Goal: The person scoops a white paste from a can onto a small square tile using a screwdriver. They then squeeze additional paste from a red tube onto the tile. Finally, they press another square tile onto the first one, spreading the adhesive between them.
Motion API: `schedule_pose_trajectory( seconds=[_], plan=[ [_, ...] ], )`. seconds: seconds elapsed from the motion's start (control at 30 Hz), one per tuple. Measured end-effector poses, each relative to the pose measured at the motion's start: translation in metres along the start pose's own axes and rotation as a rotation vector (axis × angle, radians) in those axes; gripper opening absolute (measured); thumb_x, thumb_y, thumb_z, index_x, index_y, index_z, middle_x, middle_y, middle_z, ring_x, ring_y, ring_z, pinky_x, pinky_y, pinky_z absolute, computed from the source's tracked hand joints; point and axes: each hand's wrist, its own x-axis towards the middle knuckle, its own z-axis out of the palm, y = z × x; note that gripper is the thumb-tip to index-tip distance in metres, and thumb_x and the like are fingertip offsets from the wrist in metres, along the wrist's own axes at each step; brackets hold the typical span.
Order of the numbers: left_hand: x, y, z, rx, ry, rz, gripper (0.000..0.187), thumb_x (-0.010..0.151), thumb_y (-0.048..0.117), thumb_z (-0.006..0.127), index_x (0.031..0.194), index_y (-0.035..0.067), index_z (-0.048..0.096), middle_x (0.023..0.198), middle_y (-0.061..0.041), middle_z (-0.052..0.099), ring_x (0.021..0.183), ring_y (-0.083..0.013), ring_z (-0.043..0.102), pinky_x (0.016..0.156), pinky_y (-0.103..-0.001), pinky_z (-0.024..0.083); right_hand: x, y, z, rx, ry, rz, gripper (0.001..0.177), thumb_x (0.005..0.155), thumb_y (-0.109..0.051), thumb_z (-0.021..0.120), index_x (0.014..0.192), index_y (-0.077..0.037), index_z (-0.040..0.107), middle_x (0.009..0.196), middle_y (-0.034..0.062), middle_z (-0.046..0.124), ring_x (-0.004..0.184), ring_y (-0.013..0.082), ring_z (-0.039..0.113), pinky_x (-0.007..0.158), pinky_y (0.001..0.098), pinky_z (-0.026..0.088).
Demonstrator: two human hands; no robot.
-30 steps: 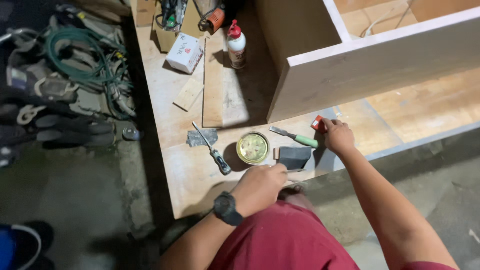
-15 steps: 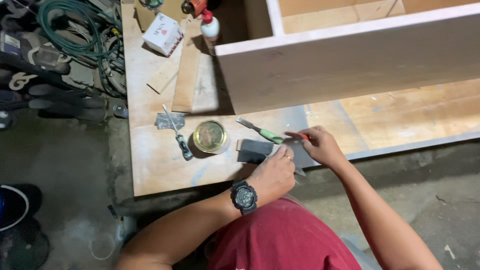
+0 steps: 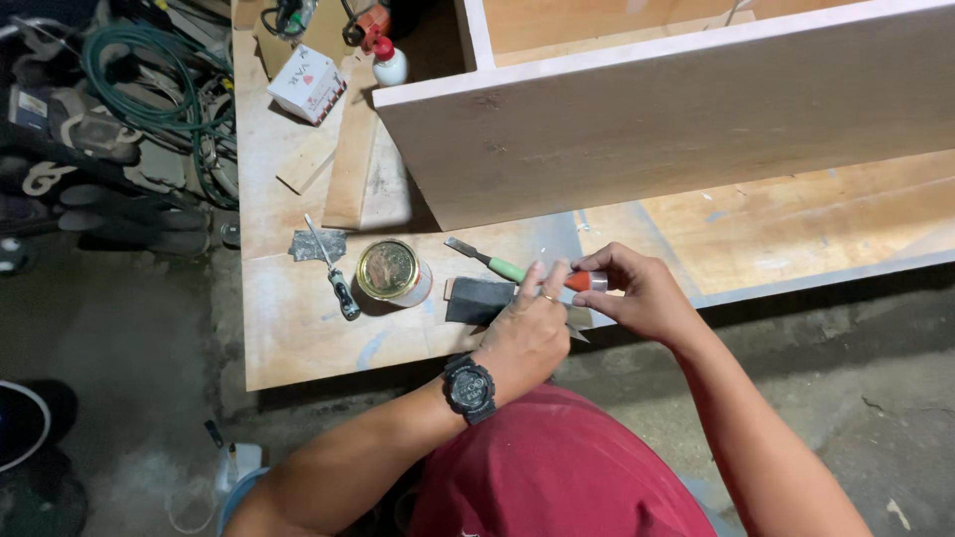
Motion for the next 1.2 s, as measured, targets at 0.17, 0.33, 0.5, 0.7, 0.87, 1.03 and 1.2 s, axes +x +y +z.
schedule_pose_trajectory(
  seconds=[0.17,0.33,0.5,0.7,0.87,1.03,1.2],
  plan=[
    [-0.029,-0.023,0.023,-0.038,-0.032,-0.018,0.015,0.086,0.006,0.068,0.081,-0.001,0.08,0.084,-0.023,0.072,0.126,-0.053,0.062,0.119,-0.079,0.034,0.003,-0.009,0.014,0.041,-0.075,-0.118,0.038,0.078,0.007,0.094,0.112,0.001,0.077,0.114,0.0183,0.08,0.1,0.026,0.079,0.09,0.0433,0.067],
    [-0.058,-0.049,0.042,-0.07,0.003,0.037,0.014,0.086,0.005,0.068,0.075,0.002,0.076,0.077,-0.018,0.07,0.109,-0.0465,0.066,0.114,-0.069,0.047,0.012,-0.012,0.041,0.132,-0.083,-0.042,0.036,0.083,0.003,0.092,0.117,-0.001,0.081,0.113,0.0128,0.08,0.099,0.0188,0.076,0.092,0.0383,0.067],
    [-0.074,-0.071,0.036,-0.046,0.044,0.045,0.015,0.089,0.0,0.067,0.074,0.002,0.071,0.073,-0.016,0.063,0.097,-0.0406,0.065,0.11,-0.059,0.052,0.02,-0.002,0.065,-0.057,-0.075,0.191,0.035,0.113,-0.028,0.057,0.095,-0.008,0.08,0.07,0.0118,0.076,0.064,0.0206,0.073,0.066,0.0358,0.063],
    [-0.098,-0.076,0.072,-0.087,0.049,0.147,0.023,0.086,0.0,0.066,0.066,0.011,0.066,0.065,-0.012,0.058,0.079,-0.0373,0.063,0.077,-0.049,0.056,0.012,-0.015,0.09,-0.143,0.029,0.242,0.032,0.11,-0.034,0.066,0.089,-0.013,0.076,0.062,0.0069,0.071,0.061,0.0183,0.062,0.067,0.0347,0.054],
    [-0.099,-0.085,0.062,-0.103,0.032,0.236,0.036,0.096,-0.002,0.065,0.062,0.01,0.069,0.064,-0.007,0.065,0.079,-0.0348,0.068,0.096,-0.046,0.057,-0.001,-0.016,0.083,-0.155,-0.041,0.047,0.015,0.101,-0.015,0.074,0.116,-0.011,0.076,0.089,0.013,0.075,0.085,0.0254,0.069,0.079,0.0429,0.061],
    [-0.102,-0.064,0.087,-0.161,-0.023,0.156,0.028,0.093,0.002,0.063,0.07,0.016,0.065,0.069,-0.005,0.063,0.078,-0.0335,0.065,0.068,-0.044,0.055,0.008,-0.009,0.059,-0.049,-0.2,-0.068,0.044,0.095,-0.003,0.079,0.137,-0.012,0.071,0.13,0.0108,0.07,0.11,0.0265,0.068,0.089,0.0439,0.065],
    [-0.074,-0.047,0.084,-0.094,-0.131,0.129,0.041,0.106,0.001,0.057,0.067,0.014,0.054,0.073,-0.006,0.059,0.078,-0.0338,0.067,0.077,-0.037,0.054,0.025,0.002,0.04,-0.259,-0.217,0.137,0.023,0.107,-0.026,0.065,0.097,-0.01,0.077,0.074,0.0108,0.081,0.068,0.0257,0.078,0.072,0.0411,0.062]
  ],
)
